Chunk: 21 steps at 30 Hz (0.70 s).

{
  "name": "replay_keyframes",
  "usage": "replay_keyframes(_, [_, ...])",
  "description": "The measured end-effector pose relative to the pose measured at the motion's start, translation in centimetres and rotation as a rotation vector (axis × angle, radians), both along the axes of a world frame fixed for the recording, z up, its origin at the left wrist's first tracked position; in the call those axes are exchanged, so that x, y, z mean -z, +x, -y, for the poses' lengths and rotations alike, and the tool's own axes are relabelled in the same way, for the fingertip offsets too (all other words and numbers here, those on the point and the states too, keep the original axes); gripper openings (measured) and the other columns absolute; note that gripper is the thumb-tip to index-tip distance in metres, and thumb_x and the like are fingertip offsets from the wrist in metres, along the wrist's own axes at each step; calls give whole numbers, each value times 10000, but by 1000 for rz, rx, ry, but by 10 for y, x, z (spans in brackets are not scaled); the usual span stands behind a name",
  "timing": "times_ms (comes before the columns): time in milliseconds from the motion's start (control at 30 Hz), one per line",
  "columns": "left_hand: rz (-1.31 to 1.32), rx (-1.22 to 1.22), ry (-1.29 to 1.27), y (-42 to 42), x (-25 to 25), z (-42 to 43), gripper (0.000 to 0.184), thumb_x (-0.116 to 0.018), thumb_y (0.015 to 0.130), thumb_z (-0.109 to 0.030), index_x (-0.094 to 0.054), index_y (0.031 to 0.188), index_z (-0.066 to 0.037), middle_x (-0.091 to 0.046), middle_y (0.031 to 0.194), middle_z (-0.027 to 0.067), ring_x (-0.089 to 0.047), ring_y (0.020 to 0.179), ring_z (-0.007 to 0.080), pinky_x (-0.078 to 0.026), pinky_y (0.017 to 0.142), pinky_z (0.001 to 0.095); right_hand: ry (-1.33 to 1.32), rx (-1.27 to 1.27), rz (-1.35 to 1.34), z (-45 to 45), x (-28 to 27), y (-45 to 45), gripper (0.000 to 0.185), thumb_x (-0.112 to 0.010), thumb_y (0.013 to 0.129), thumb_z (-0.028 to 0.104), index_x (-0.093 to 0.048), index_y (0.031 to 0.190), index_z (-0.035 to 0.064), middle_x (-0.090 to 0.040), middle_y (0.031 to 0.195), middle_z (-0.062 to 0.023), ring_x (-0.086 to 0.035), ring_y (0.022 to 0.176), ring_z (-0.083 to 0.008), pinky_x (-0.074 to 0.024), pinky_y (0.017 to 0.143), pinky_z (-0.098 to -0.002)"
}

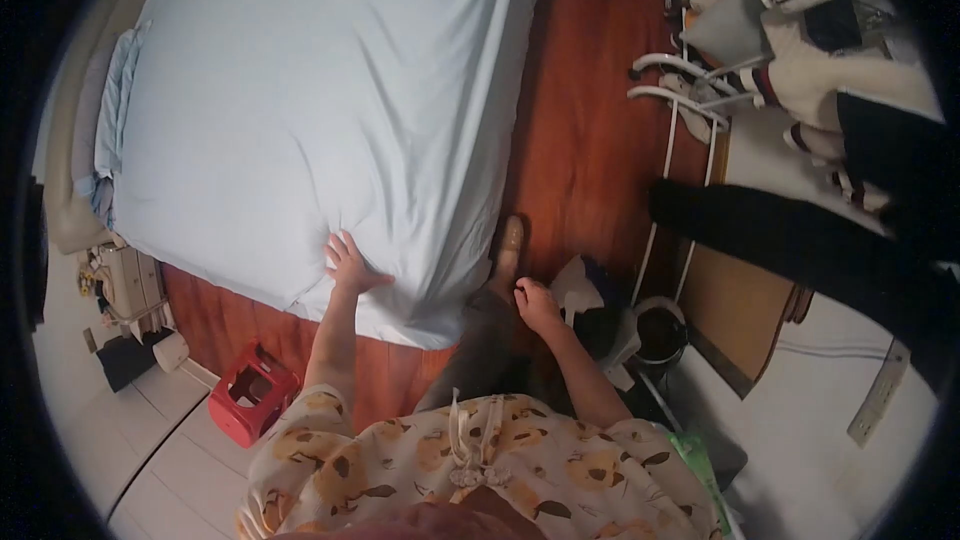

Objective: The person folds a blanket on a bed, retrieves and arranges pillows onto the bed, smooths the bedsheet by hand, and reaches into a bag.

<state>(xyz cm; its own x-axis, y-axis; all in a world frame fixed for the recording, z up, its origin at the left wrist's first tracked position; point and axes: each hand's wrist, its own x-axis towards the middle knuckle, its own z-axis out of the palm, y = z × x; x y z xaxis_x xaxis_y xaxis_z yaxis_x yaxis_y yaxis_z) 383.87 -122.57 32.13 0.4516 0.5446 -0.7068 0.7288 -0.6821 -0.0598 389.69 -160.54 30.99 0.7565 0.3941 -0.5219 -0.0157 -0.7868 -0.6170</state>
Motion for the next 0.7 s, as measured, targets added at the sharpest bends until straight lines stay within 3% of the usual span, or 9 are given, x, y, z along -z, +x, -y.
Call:
replay_keyframes(200, [-57, -25, -14, 6, -1, -4, 1519, -893, 397, -495, 100, 1453, -42, 117, 1515, 224, 79, 1396, 425, -142, 1049, 660, 85, -31, 59, -29, 13, 101, 210, -557, 884, 195, -567, 1037, 51, -646, 927, -170, -611, 901, -351, -478, 788, -409])
replay_keyframes(367, [-136, -52, -15, 26, -9, -15, 1513, -881, 398, -519, 94, 1458, -57, 99, 1521, 213, 67, 1402, 410, -163, 1049, 656, 78, -98, -39, -69, 15, 190, 229, -549, 897, 217, -576, 1058, 56, -656, 886, -150, -656, 681, -264, -509, 682, -358])
replay_keyframes(467, [-282, -43, -66, 41, -23, -18, 1503, -877, 400, -522, 83, 1462, -64, 94, 1524, 202, 47, 1403, 412, -219, 1048, 636, 124, -164, -33, -86, 21, 251, 244, -540, 905, 228, -573, 1077, 59, -658, 871, -140, -654, 591, -227, -512, 640, -343])
replay_keyframes(567, [-321, -52, -122, 44, -31, -27, 1437, -871, 454, -487, 73, 1469, -108, 64, 1528, 195, -13, 1407, 398, -290, 1029, 618, 63, -220, 12, -99, 10, 312, 254, -528, 914, 234, -566, 1087, 53, -650, 907, -142, -664, 613, -221, -513, 636, -334])
replay_keyframes(633, [-272, -67, -143, 42, -36, -34, 1132, -813, 612, -388, -125, 1473, -128, -52, 1520, 216, -120, 1393, 401, -348, 1010, 582, 59, -231, 30, -98, -3, 349, 253, -522, 918, 232, -566, 1090, 52, -648, 912, -138, -659, 604, -214, -514, 620, -330])
replay_keyframes(667, [-262, -80, -135, 39, -31, -40, 1132, -813, 612, -388, -125, 1473, -128, -52, 1520, 216, -120, 1393, 401, -348, 1010, 582, 53, -153, -70, -96, -13, 367, 253, -514, 924, 233, -567, 1092, 52, -645, 902, -128, -648, 590, -199, -511, 587, -319])
replay_keyframes(700, [-158, -234, -131, 33, -18, -47, 959, -768, 669, -333, -235, 1438, -122, -122, 1500, 229, -178, 1372, 404, -359, 1015, 545, 47, -71, -171, -93, -24, 385, 254, -506, 930, 234, -569, 1094, 51, -643, 892, -117, -638, 576, -184, -509, 554, -308])
